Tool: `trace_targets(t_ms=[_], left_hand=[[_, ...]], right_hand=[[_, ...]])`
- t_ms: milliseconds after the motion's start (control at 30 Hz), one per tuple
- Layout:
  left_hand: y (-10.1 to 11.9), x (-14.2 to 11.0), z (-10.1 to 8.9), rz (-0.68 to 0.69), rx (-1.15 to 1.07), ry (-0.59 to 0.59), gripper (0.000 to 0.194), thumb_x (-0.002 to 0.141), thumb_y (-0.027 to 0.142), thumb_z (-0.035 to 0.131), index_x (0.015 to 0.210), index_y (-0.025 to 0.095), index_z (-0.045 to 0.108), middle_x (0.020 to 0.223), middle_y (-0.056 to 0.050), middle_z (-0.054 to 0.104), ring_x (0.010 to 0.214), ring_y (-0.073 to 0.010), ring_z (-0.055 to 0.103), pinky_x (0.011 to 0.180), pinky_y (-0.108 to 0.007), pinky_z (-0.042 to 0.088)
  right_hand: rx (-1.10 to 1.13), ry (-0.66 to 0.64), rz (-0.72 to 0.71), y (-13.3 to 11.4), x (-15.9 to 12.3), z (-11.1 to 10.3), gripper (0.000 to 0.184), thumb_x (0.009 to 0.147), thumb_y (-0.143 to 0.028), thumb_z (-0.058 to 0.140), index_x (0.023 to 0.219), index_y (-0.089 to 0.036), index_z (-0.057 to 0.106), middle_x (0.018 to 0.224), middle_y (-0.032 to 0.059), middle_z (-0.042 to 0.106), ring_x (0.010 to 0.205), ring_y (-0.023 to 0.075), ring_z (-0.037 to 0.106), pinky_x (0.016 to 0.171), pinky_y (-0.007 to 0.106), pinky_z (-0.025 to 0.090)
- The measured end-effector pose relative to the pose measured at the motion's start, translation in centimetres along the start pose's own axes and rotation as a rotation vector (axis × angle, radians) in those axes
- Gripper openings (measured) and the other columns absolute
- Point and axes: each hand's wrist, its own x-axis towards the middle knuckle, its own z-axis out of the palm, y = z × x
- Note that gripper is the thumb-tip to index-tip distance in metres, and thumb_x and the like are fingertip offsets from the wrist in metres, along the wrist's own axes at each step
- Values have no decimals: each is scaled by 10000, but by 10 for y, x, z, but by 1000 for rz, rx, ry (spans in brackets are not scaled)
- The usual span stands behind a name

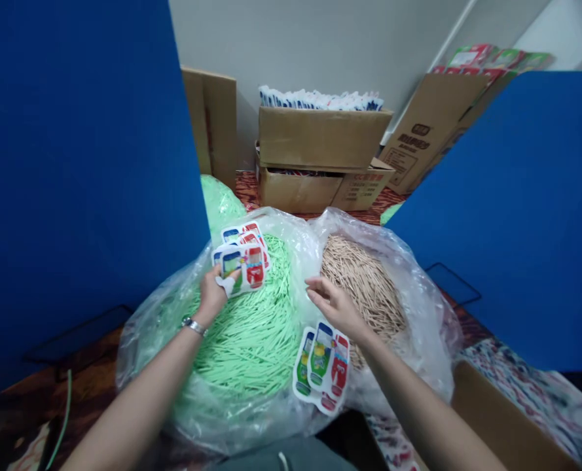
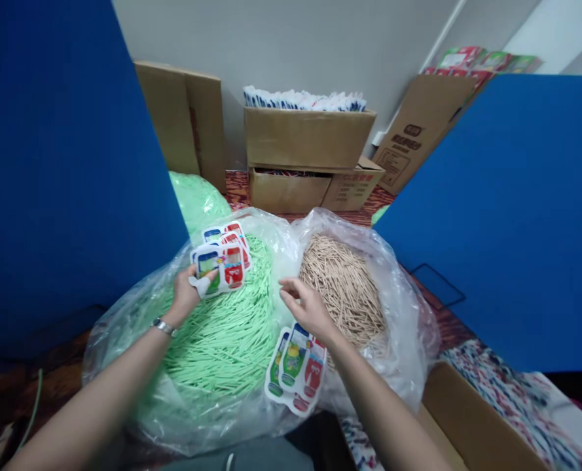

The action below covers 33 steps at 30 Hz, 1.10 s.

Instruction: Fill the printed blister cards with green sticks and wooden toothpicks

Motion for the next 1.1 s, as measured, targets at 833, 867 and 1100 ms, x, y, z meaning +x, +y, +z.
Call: trace_targets(t_ms=[833,867,1100], left_hand=[[26,-122,53,70,-87,-713,954,628,330,792,1441,207,310,1477,-171,362,1341,-355,354,1094,-523,299],[25,-126,56,42,-155,-736,1012,616,302,803,1462,213,256,1482,-172,352,1346,-348,348,1096,-511,300],[35,-123,52,-269,-385,-880,360,683,341,742,953,121,652,829,-81,694,682,-191,629,618,-293,516]], right_hand=[[-5,-99,171,-12,-62,-19,250,865,-438,545,804,-197,566,696,-19,568,622,125,508,575,232,371],[98,-136,178,-20,-61,-13,253,863,-444,548,813,-197,558,704,-18,564,618,121,503,567,229,372],[410,-181,165,-36,-54,12,265,853,-459,560,853,-194,550,732,-21,547,610,99,478,565,214,381]])
